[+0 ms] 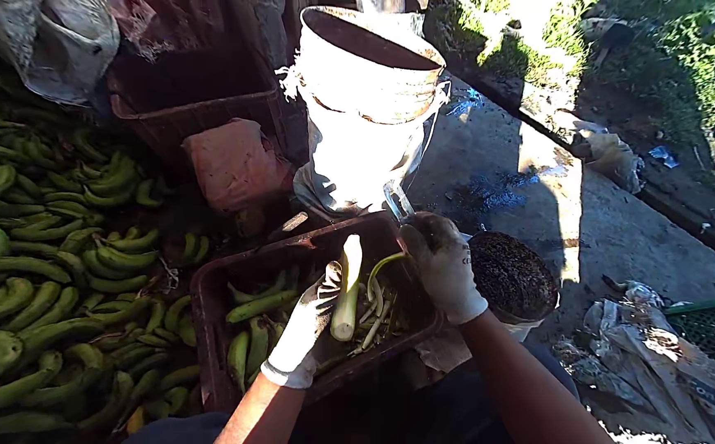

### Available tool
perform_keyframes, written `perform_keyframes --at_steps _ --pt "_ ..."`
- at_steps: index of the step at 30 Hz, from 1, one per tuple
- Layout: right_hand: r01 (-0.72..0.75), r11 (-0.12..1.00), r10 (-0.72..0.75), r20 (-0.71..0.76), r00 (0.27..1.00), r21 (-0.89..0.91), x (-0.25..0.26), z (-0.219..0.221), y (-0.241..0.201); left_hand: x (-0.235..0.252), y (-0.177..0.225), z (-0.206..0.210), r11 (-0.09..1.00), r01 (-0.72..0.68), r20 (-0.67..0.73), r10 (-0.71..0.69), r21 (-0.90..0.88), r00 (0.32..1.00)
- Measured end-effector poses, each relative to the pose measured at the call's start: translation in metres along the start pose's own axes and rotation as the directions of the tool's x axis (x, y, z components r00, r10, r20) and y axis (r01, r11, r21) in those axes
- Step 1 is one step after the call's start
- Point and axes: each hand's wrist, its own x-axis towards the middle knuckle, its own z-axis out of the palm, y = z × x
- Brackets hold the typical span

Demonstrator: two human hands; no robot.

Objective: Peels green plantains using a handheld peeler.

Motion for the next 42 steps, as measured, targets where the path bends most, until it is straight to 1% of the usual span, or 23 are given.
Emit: perform_keyframes --at_steps 1,2,5,8,10,13,14,16,17,19,20,21,23,26,27,29,31,32,34,37,38,40,42 --pt "-0.039 0.998 0.037 0.040 0.999 0.045 -0.002 -0.004 -0.003 0.002 0.002 -0.001 0.999 -0.017 -0.015 0.016 -0.030 1.000" --pt "-0.057 0.993 0.046 0.105 0.993 0.107 -0.010 -0.005 -0.008 0.004 0.005 -0.001 0.996 -0.078 -0.056 0.076 -0.031 0.996" --pt "-0.053 0.943 -0.067 0.344 0.937 0.328 -0.048 0.003 -0.027 0.011 0.011 -0.006 0.945 -0.328 -0.149 0.325 0.009 0.934" --pt "0.026 0.951 -0.182 0.488 0.854 0.308 -0.074 0.009 -0.034 0.008 0.018 -0.009 0.904 -0.419 -0.173 0.427 0.084 0.888" --pt "0.078 0.955 -0.220 0.509 0.832 0.285 -0.076 0.013 -0.031 0.005 0.019 -0.009 0.904 -0.426 -0.157 0.423 0.018 0.892" --pt "0.141 0.957 -0.243 0.432 0.869 0.254 -0.063 0.019 -0.022 0.000 0.018 -0.003 0.907 -0.374 -0.036 0.374 -0.192 0.927" --pt "0.166 0.960 -0.243 0.381 0.892 0.224 -0.055 0.021 -0.018 -0.002 0.017 -0.001 0.919 -0.350 0.007 0.357 -0.183 0.934" --pt "0.182 0.975 -0.210 0.248 0.946 0.130 -0.036 0.023 -0.011 -0.010 0.012 0.004 0.966 -0.258 0.044 0.256 0.036 0.966" --pt "0.148 0.987 -0.159 0.203 0.966 0.069 -0.024 0.023 -0.006 -0.012 0.008 0.008 0.981 -0.160 0.067 0.153 0.112 0.986" --pt "0.012 1.000 -0.011 0.164 0.986 -0.008 -0.001 0.014 0.004 -0.011 -0.002 0.014 0.997 0.052 0.167 -0.060 0.049 0.984" --pt "-0.068 0.998 0.070 0.155 0.986 -0.017 0.007 0.008 0.006 -0.008 -0.007 0.013 0.995 0.102 0.177 -0.102 0.013 0.979" --pt "-0.125 0.992 0.124 0.151 0.981 -0.004 0.012 0.002 0.008 -0.004 -0.011 0.010 0.995 0.100 0.164 -0.097 -0.010 0.982" --pt "-0.149 0.988 0.141 0.156 0.978 0.040 0.008 -0.002 0.007 0.007 -0.014 -0.002 0.997 0.014 0.106 -0.007 -0.071 0.994" --pt "-0.103 0.991 0.081 0.231 0.969 0.085 -0.019 0.010 0.000 0.022 -0.014 -0.011 0.970 -0.155 -0.107 0.137 -0.187 0.985" --pt "-0.077 0.991 0.046 0.264 0.963 0.108 -0.030 0.015 -0.005 0.026 -0.014 -0.013 0.964 -0.203 -0.198 0.168 -0.169 0.966" --pt "-0.013 0.993 -0.030 0.342 0.939 0.122 -0.054 0.022 -0.015 0.029 -0.012 -0.013 0.958 -0.255 -0.362 0.194 -0.128 0.912" --pt "0.072 0.995 -0.097 0.407 0.908 0.074 -0.067 0.028 -0.018 0.028 -0.006 -0.009 0.943 -0.276 -0.438 0.172 -0.185 0.883" --pt "0.103 0.993 -0.115 0.431 0.895 0.051 -0.068 0.031 -0.017 0.027 -0.005 -0.009 0.941 -0.272 -0.440 0.161 -0.202 0.883" --pt "0.121 0.992 -0.121 0.454 0.883 0.030 -0.064 0.033 -0.012 0.023 -0.007 -0.012 0.943 -0.266 -0.365 0.182 -0.197 0.913" --pt "0.136 0.988 -0.152 0.427 0.891 0.068 -0.046 0.033 0.000 0.016 -0.003 -0.020 0.965 -0.226 -0.113 0.212 -0.130 0.971" --pt "0.127 0.987 -0.156 0.418 0.895 0.098 -0.039 0.032 0.004 0.012 0.002 -0.023 0.981 -0.177 -0.012 0.176 -0.075 0.984" --pt "0.080 0.990 -0.124 0.444 0.887 0.116 -0.021 0.032 0.014 0.003 0.014 -0.022 0.999 -0.014 0.160 0.008 0.035 0.987" --pt "0.018 1.000 -0.023 0.499 0.867 0.015 -0.006 0.034 0.026 -0.004 0.018 -0.014 0.976 0.142 0.186 -0.173 0.167 0.967"
